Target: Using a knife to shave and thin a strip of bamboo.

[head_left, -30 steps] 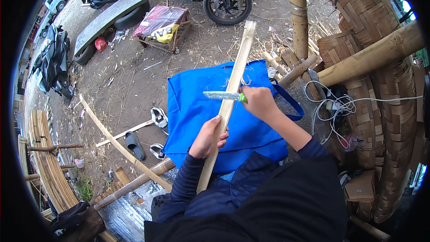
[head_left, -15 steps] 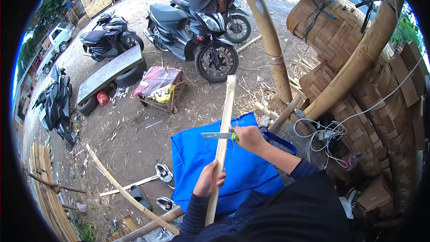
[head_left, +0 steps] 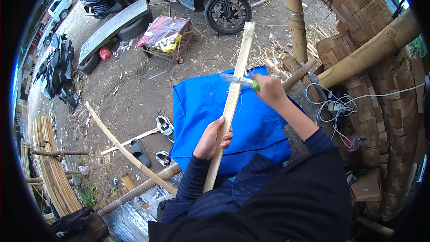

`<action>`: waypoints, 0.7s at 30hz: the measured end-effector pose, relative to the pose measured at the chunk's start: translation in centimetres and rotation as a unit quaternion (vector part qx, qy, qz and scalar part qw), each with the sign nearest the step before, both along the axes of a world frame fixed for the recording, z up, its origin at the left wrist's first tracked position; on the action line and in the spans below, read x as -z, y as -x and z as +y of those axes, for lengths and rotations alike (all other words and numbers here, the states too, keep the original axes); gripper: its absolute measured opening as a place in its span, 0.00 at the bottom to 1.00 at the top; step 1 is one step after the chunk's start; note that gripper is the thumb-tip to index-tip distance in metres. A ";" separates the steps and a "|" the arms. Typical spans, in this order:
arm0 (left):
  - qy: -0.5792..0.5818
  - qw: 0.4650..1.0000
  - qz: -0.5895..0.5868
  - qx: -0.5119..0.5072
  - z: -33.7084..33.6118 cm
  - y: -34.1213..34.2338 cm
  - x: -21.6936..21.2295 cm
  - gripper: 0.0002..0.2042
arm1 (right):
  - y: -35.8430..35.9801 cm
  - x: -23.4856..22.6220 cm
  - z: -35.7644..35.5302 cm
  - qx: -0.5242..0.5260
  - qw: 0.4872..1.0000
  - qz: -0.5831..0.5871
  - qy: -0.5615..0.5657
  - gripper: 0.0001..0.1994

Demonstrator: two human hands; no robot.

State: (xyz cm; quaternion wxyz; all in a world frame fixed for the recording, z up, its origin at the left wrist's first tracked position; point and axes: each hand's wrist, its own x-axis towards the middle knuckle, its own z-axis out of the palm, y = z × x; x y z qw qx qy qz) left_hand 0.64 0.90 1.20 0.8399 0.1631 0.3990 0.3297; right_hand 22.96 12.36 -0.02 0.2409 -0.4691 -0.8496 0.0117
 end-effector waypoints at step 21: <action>0.015 1.000 0.002 0.018 -1.3 -0.1 -0.1 0.21 | -3.0 -0.3 4.5 0.182 0.973 0.092 0.111 0.09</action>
